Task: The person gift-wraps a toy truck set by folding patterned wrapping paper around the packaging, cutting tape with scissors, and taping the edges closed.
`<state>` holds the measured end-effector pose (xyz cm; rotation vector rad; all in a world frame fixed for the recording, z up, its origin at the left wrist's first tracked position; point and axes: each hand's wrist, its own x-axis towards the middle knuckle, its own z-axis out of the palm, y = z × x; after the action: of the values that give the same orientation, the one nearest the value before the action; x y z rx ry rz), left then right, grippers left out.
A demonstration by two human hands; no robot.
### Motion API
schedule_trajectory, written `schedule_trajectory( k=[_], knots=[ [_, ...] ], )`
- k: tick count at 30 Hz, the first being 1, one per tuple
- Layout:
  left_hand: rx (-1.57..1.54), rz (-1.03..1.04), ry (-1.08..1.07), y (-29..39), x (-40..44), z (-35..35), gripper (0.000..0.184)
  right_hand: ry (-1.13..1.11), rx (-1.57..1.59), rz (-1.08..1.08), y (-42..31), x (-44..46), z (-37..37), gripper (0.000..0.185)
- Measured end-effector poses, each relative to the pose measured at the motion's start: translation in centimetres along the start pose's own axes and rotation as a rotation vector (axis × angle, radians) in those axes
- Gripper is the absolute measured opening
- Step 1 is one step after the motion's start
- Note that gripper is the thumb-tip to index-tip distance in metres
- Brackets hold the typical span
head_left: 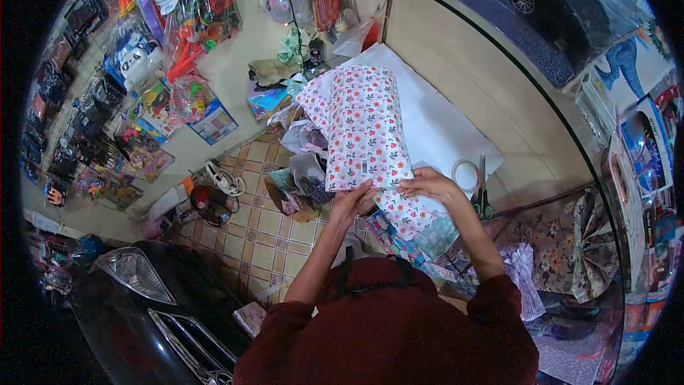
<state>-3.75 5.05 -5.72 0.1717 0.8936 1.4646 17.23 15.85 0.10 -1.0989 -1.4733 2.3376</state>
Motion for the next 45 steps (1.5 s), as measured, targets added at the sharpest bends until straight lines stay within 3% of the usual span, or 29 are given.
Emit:
schedule_trajectory(
  k=[4,18,21,22,26,30,31,34,40,45],
  knots=[
    [0.09,0.082,0.005,0.3,-0.6,0.7,0.054,-0.05,0.01,0.016,-0.4,-0.6,-0.4,0.034],
    [0.059,0.052,-0.018,-0.1,0.3,0.6,0.055,-0.185,0.071,-0.019,-0.3,-1.6,-2.3,0.032],
    [0.05,0.085,-0.006,-0.3,0.3,0.9,0.055,-0.197,-0.073,-0.064,-1.5,-2.6,-2.4,0.035],
    [0.039,0.109,-0.008,-0.3,0.2,1.2,0.055,-0.045,-0.028,-0.129,-0.9,-3.4,-2.1,0.035],
    [0.039,0.039,0.012,-0.2,0.4,1.2,0.056,0.171,-0.194,-0.268,-1.3,-4.0,-2.3,0.032],
    [0.05,-0.005,-0.034,0.0,0.4,1.0,0.062,0.68,-0.919,-0.688,-2.3,-4.1,3.7,0.033],
    [0.052,0.002,-0.05,0.0,0.4,1.1,0.062,0.619,-1.166,-0.88,-2.2,-3.8,4.3,0.029],
    [0.112,0.098,-0.068,-0.3,0.2,1.2,0.062,0.434,-1.263,-0.921,-0.1,-2.7,5.0,0.028],
    [0.094,0.077,-0.063,-0.4,-0.1,1.8,0.056,0.553,-1.46,-0.944,0.2,-1.9,5.8,0.032],
    [0.122,-0.072,-0.016,-0.6,-0.1,2.3,0.034,0.521,-1.504,-1.082,1.1,0.1,5.1,0.025]
  ],
)
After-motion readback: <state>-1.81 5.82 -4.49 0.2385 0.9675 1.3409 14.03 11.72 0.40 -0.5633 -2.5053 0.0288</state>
